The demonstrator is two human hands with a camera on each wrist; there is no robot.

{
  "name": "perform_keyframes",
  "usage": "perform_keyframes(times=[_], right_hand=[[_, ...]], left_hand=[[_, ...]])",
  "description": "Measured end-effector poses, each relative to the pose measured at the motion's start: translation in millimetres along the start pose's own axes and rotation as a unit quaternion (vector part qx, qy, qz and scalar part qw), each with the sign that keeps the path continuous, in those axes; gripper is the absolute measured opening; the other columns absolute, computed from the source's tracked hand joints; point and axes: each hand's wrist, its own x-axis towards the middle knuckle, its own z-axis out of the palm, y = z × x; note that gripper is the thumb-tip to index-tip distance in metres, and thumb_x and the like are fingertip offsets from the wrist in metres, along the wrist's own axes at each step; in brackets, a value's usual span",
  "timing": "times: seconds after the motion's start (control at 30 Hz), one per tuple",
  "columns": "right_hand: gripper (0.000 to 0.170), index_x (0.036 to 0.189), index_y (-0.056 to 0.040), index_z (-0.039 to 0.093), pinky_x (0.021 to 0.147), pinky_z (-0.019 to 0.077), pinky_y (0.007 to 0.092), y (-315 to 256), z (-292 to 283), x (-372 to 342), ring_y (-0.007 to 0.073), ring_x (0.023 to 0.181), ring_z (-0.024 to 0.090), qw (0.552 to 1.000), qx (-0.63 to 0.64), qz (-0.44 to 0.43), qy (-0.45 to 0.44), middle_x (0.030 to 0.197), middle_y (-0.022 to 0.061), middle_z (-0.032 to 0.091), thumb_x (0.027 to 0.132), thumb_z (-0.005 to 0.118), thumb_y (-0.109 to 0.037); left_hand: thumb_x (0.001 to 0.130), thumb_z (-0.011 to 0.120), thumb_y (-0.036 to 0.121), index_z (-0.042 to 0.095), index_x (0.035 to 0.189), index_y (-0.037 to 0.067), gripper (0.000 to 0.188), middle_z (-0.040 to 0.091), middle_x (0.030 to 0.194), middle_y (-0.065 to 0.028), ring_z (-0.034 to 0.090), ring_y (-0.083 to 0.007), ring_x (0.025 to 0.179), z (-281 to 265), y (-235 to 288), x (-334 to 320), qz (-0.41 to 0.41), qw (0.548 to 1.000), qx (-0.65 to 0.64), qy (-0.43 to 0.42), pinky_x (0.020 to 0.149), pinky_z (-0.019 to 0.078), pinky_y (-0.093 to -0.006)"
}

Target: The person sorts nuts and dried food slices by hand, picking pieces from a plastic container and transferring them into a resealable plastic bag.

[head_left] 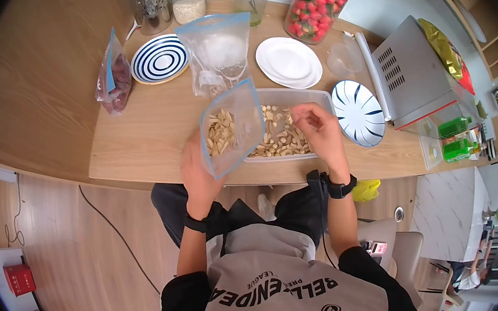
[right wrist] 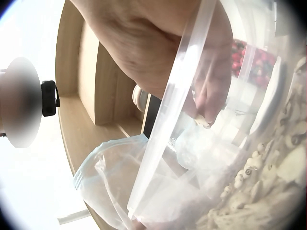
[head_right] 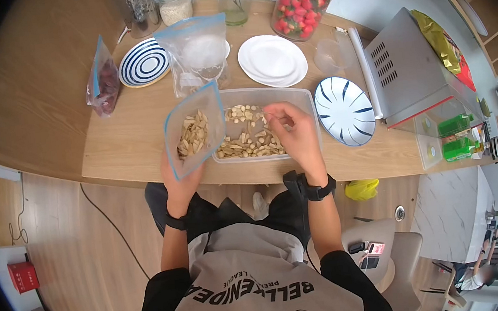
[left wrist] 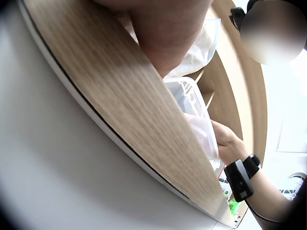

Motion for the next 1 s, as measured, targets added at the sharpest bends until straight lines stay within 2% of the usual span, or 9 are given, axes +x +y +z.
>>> perform_keyframes(times=[0.43, 0.5, 1.0], right_hand=[[0.017, 0.114, 0.0021, 0.073, 0.08, 0.0575, 0.0261, -6.3, 1.8, -1.3, 0.0107, 0.086, 0.072, 1.0, 0.01, 0.009, 0.016, 0.102, 0.0078, 0.079, 0.098, 0.07, 0.0], [0.017, 0.114, 0.0022, 0.074, 0.082, 0.0576, 0.0263, -6.8, 1.8, -1.7, 0.0111, 0.088, 0.072, 1.0, 0.01, 0.006, 0.028, 0.102, 0.0081, 0.079, 0.097, 0.07, 0.001], [0.022, 0.119, 0.0012, 0.074, 0.082, 0.0569, 0.0255, -5.1, 0.9, -1.3, 0.0105, 0.089, 0.072, 1.0, -0.012, -0.009, 0.014, 0.101, 0.0072, 0.078, 0.096, 0.072, 0.0]], left_hand=[[0.081, 0.088, 0.022, 0.058, 0.135, 0.001, 0.065, 0.066, 0.118, -0.0218, 0.064, -0.0444, 0.107, 0.1, -3.2, -1.0, 0.007, 1.0, 0.005, -0.007, 0.09, 0.0523, -0.05], [0.081, 0.086, 0.017, 0.061, 0.134, -0.002, 0.061, 0.069, 0.12, -0.023, 0.069, -0.042, 0.108, -0.2, -3.8, -0.9, 0.012, 1.0, 0.022, -0.002, 0.09, 0.056, -0.0449], [0.08, 0.085, 0.017, 0.061, 0.131, -0.001, 0.059, 0.068, 0.117, -0.0229, 0.066, -0.0452, 0.106, -1.9, -0.9, -0.2, -0.004, 1.0, 0.013, -0.008, 0.09, 0.0541, -0.0477]])
